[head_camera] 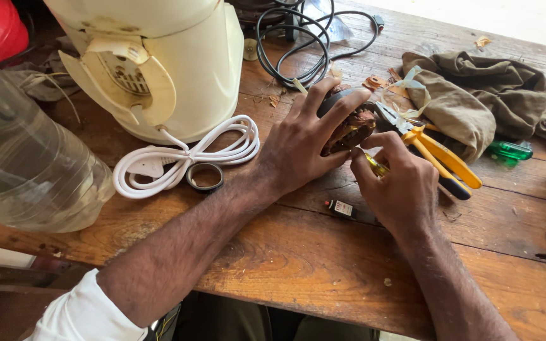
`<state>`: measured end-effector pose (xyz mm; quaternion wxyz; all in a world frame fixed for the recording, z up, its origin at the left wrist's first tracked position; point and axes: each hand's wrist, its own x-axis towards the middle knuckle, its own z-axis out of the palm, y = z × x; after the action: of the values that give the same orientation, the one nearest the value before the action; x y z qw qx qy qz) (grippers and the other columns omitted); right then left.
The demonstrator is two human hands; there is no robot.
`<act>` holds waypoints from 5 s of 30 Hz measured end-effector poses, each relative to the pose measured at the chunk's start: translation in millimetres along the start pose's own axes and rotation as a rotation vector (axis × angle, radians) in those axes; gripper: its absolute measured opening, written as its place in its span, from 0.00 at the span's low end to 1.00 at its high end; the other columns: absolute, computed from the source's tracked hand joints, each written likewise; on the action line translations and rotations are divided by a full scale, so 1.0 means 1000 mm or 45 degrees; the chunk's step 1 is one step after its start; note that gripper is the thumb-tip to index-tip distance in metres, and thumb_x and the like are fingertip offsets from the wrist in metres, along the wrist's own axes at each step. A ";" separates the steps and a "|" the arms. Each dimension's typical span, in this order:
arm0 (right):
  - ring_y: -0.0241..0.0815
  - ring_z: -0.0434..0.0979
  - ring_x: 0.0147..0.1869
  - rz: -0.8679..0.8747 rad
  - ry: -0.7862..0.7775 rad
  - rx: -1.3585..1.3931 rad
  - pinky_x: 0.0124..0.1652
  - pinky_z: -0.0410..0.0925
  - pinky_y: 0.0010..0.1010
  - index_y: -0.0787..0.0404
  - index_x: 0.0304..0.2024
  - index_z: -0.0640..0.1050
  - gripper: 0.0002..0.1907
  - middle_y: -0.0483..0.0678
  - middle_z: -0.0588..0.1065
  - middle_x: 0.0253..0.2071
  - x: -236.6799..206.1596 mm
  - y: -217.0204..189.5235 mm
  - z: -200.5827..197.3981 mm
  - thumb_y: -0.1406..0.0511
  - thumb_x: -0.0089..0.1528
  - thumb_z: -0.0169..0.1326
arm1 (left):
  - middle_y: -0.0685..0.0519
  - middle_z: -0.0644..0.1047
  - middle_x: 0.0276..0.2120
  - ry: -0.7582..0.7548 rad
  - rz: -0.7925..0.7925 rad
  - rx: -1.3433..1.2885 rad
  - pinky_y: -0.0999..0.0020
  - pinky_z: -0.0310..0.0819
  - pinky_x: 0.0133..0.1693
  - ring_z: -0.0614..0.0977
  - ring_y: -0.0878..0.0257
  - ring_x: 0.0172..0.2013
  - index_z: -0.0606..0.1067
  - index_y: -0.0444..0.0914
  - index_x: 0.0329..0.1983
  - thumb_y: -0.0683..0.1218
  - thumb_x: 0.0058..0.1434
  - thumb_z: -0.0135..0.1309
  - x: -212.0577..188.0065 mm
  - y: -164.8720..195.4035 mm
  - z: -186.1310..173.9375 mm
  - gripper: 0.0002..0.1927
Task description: The person uses a yellow-handled screwdriver to scrape and clean the copper windings of a cylindrical electrical component held in the left hand. The person repeatedly rotates the component and works on different sections of the windings while seated at a wooden workbench.
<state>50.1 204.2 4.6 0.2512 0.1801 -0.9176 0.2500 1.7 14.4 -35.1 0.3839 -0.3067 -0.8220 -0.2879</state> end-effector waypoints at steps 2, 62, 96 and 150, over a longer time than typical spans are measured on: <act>0.45 0.82 0.30 -0.028 0.035 0.001 0.32 0.72 0.38 0.56 0.46 0.80 0.13 0.51 0.80 0.29 -0.001 0.000 0.000 0.60 0.62 0.65 | 0.40 0.61 0.64 0.004 -0.003 -0.020 0.52 0.89 0.46 0.75 0.37 0.60 0.56 0.51 0.74 0.56 0.54 0.74 0.000 0.000 0.000 0.51; 0.26 0.61 0.35 -0.115 0.646 0.677 0.34 0.58 0.19 0.66 0.48 0.67 0.10 0.41 0.66 0.41 -0.006 0.043 -0.013 0.65 0.78 0.51 | 0.59 0.68 0.14 -0.899 0.314 -0.120 0.65 0.65 0.11 0.65 0.68 0.13 0.71 0.40 0.25 0.62 0.64 0.50 0.000 0.051 -0.033 0.22; 0.28 0.72 0.25 -0.203 0.478 0.511 0.26 0.62 0.19 0.63 0.39 0.71 0.19 0.43 0.73 0.23 -0.025 0.040 -0.005 0.59 0.82 0.51 | 0.51 0.76 0.34 -0.803 0.149 -0.134 0.59 0.85 0.33 0.83 0.59 0.34 0.72 0.38 0.43 0.52 0.67 0.52 -0.001 0.046 -0.031 0.12; 0.30 0.80 0.31 -0.219 0.369 0.377 0.29 0.69 0.21 0.64 0.43 0.72 0.18 0.45 0.77 0.27 -0.019 0.043 -0.003 0.58 0.83 0.50 | 0.53 0.76 0.30 -0.690 0.227 -0.277 0.57 0.82 0.35 0.81 0.57 0.35 0.73 0.39 0.27 0.61 0.57 0.60 0.000 0.048 -0.037 0.21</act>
<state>47.4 244.5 -19.7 0.3718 0.2548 -0.8063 0.3831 53.6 19.4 -4.0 0.1394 -0.4826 -0.8287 -0.2469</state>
